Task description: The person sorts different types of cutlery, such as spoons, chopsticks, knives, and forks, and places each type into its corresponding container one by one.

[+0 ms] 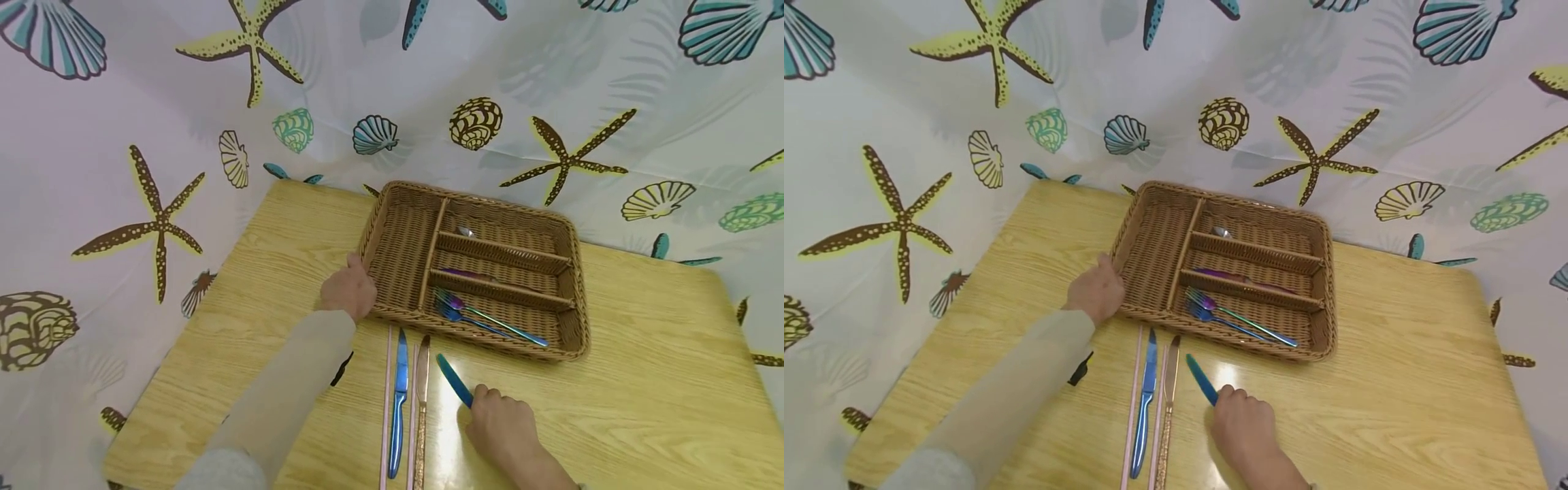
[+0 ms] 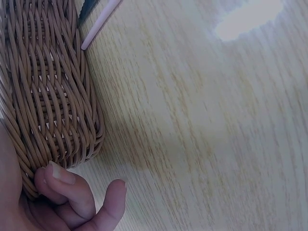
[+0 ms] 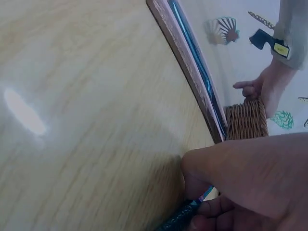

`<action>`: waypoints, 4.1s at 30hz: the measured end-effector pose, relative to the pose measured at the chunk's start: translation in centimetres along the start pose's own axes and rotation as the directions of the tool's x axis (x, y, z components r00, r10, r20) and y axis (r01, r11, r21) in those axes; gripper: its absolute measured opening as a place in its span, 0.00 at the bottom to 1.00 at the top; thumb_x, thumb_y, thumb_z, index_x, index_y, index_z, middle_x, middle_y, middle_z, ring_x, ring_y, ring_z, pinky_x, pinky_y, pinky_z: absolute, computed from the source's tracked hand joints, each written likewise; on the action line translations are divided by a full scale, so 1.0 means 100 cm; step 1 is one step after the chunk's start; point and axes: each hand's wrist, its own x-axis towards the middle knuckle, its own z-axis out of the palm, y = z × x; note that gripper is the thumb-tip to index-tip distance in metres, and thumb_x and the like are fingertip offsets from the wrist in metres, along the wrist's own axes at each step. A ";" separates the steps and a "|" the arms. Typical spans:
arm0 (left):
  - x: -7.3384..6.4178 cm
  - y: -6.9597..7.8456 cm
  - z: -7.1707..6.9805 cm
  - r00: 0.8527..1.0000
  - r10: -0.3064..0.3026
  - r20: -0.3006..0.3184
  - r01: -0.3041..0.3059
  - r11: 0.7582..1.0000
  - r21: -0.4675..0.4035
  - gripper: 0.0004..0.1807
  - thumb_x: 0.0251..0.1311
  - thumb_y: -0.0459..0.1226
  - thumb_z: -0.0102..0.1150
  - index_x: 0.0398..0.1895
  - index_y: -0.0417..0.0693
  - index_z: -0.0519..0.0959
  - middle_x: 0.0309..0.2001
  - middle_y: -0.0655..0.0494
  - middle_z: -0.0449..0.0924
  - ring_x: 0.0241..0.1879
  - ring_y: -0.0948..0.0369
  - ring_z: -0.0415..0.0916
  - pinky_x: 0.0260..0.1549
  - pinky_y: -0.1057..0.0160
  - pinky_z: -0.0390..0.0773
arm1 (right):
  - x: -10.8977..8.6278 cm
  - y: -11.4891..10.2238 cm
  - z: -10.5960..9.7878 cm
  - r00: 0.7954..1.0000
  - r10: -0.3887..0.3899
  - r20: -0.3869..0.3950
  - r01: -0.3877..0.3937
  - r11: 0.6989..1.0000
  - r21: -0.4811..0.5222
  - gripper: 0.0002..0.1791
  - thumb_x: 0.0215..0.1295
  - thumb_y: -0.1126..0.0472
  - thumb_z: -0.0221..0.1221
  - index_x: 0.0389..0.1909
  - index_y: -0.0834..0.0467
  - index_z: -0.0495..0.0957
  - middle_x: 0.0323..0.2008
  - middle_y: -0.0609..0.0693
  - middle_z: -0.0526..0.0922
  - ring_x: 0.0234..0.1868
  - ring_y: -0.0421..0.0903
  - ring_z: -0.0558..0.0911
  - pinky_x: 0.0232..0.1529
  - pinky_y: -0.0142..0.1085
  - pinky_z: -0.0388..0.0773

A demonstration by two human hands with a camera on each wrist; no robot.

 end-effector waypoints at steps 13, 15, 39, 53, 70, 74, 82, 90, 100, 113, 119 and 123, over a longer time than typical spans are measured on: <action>0.001 0.001 0.000 0.999 0.023 -0.026 -0.023 1.000 0.002 0.29 0.76 0.44 0.30 0.72 0.34 0.50 0.17 0.52 0.73 0.11 0.61 0.61 0.13 0.62 0.62 | -0.003 0.033 -0.016 0.979 -0.081 0.185 0.001 0.918 0.395 0.04 0.58 0.67 0.57 0.34 0.59 0.72 0.23 0.46 0.75 0.19 0.40 0.72 0.18 0.32 0.67; 0.001 0.000 0.000 1.000 0.019 -0.023 -0.019 1.000 0.002 0.30 0.77 0.44 0.30 0.73 0.34 0.49 0.17 0.52 0.73 0.11 0.61 0.61 0.13 0.62 0.61 | -0.003 0.039 -0.018 0.974 -0.145 0.176 0.040 0.869 0.494 0.06 0.62 0.68 0.54 0.32 0.56 0.67 0.19 0.43 0.69 0.15 0.35 0.64 0.15 0.26 0.59; 0.000 -0.004 0.004 0.997 0.012 -0.075 -0.011 1.000 0.014 0.23 0.77 0.43 0.32 0.65 0.36 0.58 0.12 0.56 0.64 0.09 0.63 0.54 0.10 0.64 0.56 | 0.072 0.080 -0.093 0.981 -0.169 -0.095 0.194 0.861 0.471 0.13 0.75 0.65 0.52 0.56 0.63 0.75 0.33 0.51 0.81 0.24 0.40 0.72 0.26 0.35 0.70; 0.002 -0.002 0.004 0.999 -0.012 -0.044 0.011 0.999 -0.030 0.23 0.75 0.40 0.30 0.67 0.37 0.56 0.14 0.56 0.67 0.10 0.62 0.58 0.10 0.63 0.58 | 0.151 0.116 -0.092 0.991 -0.080 -0.110 0.121 0.889 0.441 0.15 0.76 0.65 0.51 0.52 0.69 0.80 0.37 0.64 0.85 0.23 0.44 0.74 0.25 0.39 0.70; 0.002 -0.002 0.005 0.998 -0.006 -0.068 0.004 0.999 -0.033 0.15 0.76 0.42 0.30 0.53 0.41 0.61 0.13 0.57 0.64 0.09 0.63 0.56 0.09 0.64 0.56 | 0.178 0.127 -0.057 1.000 -0.002 -0.029 0.017 0.863 0.505 0.12 0.75 0.60 0.52 0.46 0.64 0.78 0.36 0.59 0.81 0.29 0.48 0.75 0.29 0.40 0.70; 0.003 -0.004 0.004 0.998 -0.021 -0.051 0.019 0.999 -0.032 0.19 0.76 0.43 0.31 0.60 0.39 0.59 0.12 0.57 0.64 0.09 0.63 0.55 0.10 0.63 0.56 | 0.179 0.124 -0.056 0.999 0.020 -0.025 -0.004 0.852 0.524 0.12 0.75 0.60 0.52 0.46 0.63 0.80 0.37 0.60 0.82 0.30 0.49 0.76 0.30 0.41 0.70; 0.002 -0.008 0.001 0.999 -0.041 -0.034 0.040 0.999 -0.027 0.26 0.77 0.44 0.31 0.70 0.38 0.52 0.12 0.57 0.65 0.09 0.63 0.55 0.10 0.64 0.56 | 0.185 0.116 -0.056 0.998 0.045 0.031 -0.055 0.841 0.538 0.15 0.77 0.61 0.49 0.50 0.64 0.79 0.42 0.62 0.82 0.33 0.50 0.77 0.33 0.42 0.72; 0.000 -0.008 -0.001 0.999 -0.048 -0.019 0.047 0.998 -0.030 0.28 0.76 0.41 0.31 0.73 0.37 0.49 0.12 0.56 0.66 0.10 0.62 0.56 0.11 0.63 0.56 | 0.181 0.111 -0.052 0.991 0.130 0.036 -0.130 0.847 0.515 0.19 0.79 0.59 0.40 0.57 0.62 0.76 0.45 0.61 0.82 0.27 0.48 0.72 0.27 0.40 0.67; 0.003 -0.004 0.006 0.999 -0.034 -0.017 0.033 0.998 -0.045 0.30 0.74 0.40 0.30 0.75 0.37 0.47 0.13 0.56 0.66 0.11 0.62 0.56 0.12 0.63 0.57 | 0.165 0.111 -0.044 0.965 0.195 -0.174 -0.079 0.853 0.516 0.19 0.78 0.58 0.43 0.53 0.63 0.78 0.47 0.61 0.81 0.40 0.55 0.79 0.40 0.50 0.73; 0.001 0.002 0.004 0.999 -0.034 -0.012 0.033 0.999 -0.041 0.29 0.74 0.40 0.30 0.74 0.36 0.48 0.13 0.56 0.65 0.11 0.62 0.54 0.12 0.63 0.56 | 0.117 0.072 -0.062 0.843 0.143 -0.518 0.180 0.834 0.522 0.10 0.70 0.69 0.51 0.43 0.65 0.79 0.37 0.61 0.79 0.40 0.59 0.73 0.43 0.53 0.64; 0.000 0.000 0.003 0.999 -0.031 -0.019 0.030 0.998 -0.051 0.23 0.74 0.39 0.29 0.66 0.37 0.55 0.14 0.56 0.65 0.11 0.62 0.56 0.12 0.63 0.57 | 0.083 0.031 -0.055 0.774 0.050 -0.632 0.326 0.824 0.464 0.07 0.63 0.74 0.55 0.40 0.65 0.79 0.30 0.54 0.78 0.33 0.49 0.72 0.39 0.43 0.66; 0.000 0.000 0.002 1.000 -0.027 -0.012 0.026 0.998 -0.059 0.26 0.74 0.40 0.28 0.70 0.36 0.52 0.14 0.56 0.66 0.11 0.62 0.55 0.12 0.63 0.57 | 0.066 0.011 -0.043 0.743 0.001 -0.670 0.376 0.827 0.419 0.07 0.59 0.75 0.57 0.37 0.65 0.79 0.27 0.50 0.75 0.30 0.43 0.69 0.34 0.36 0.67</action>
